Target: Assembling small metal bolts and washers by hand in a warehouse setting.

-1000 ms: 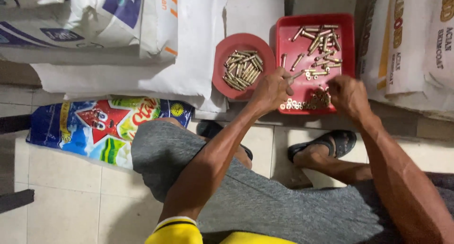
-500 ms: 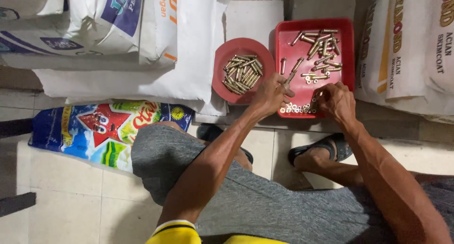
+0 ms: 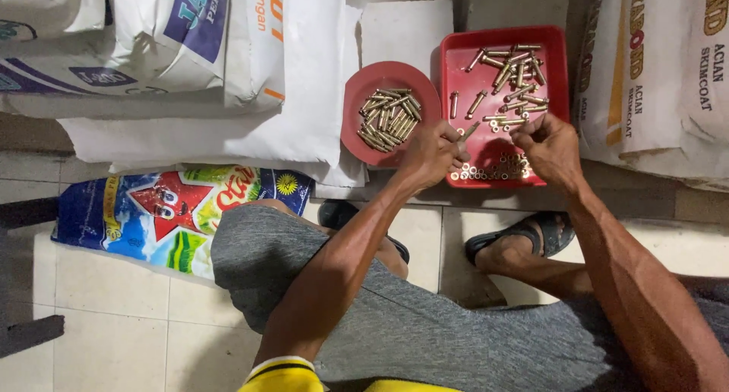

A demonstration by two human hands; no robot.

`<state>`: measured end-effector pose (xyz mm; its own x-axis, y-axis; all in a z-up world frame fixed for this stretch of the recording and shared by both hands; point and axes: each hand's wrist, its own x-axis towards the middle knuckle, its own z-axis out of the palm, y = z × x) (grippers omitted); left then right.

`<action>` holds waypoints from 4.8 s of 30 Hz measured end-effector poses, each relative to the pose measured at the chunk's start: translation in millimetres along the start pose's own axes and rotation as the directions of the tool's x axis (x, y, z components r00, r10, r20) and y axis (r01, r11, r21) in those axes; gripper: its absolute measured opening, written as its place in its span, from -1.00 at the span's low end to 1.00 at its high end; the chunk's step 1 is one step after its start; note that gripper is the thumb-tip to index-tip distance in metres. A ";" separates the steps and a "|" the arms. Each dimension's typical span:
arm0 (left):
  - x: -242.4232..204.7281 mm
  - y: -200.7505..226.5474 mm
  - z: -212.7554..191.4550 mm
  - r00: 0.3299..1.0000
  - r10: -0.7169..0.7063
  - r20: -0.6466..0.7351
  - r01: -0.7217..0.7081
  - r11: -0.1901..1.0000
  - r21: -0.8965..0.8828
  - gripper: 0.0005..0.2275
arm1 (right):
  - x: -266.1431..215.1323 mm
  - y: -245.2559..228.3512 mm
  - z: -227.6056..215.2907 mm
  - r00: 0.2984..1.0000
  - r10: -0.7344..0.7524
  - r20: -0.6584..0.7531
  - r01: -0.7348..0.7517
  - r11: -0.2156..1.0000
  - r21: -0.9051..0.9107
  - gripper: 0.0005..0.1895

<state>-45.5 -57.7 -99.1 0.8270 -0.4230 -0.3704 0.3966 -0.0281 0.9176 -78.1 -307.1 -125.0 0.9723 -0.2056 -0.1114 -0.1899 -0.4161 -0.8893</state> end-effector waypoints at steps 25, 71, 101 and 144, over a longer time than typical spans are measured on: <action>-3.1 10.8 11.1 0.989 0.093 0.116 -0.098 0.994 0.038 -0.73 | -15.3 -126.9 9.4 0.982 -0.002 0.189 -0.061 0.943 0.327 -0.69; -11.3 36.0 -7.5 0.983 0.182 -0.033 -0.176 0.973 0.148 -0.82 | -6.0 -129.0 6.8 0.969 -0.191 0.154 0.167 0.974 0.155 -0.79; 24.0 -18.5 -11.3 0.893 0.425 0.146 -0.402 0.610 0.683 -0.86 | -7.7 -92.2 4.7 0.932 -0.120 0.342 0.194 0.962 -0.191 -0.64; -27.9 67.3 -86.2 0.742 0.271 -0.613 -0.215 0.963 0.164 -0.62 | 36.4 -47.8 46.4 0.970 0.141 -0.200 -0.148 0.989 -0.021 -0.57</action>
<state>-7.6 30.3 -39.5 0.9656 0.2333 -0.1150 0.1381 -0.0848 0.9868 -27.3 -253.6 -107.1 0.8886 -0.4351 -0.1451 -0.3348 -0.3991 -0.8536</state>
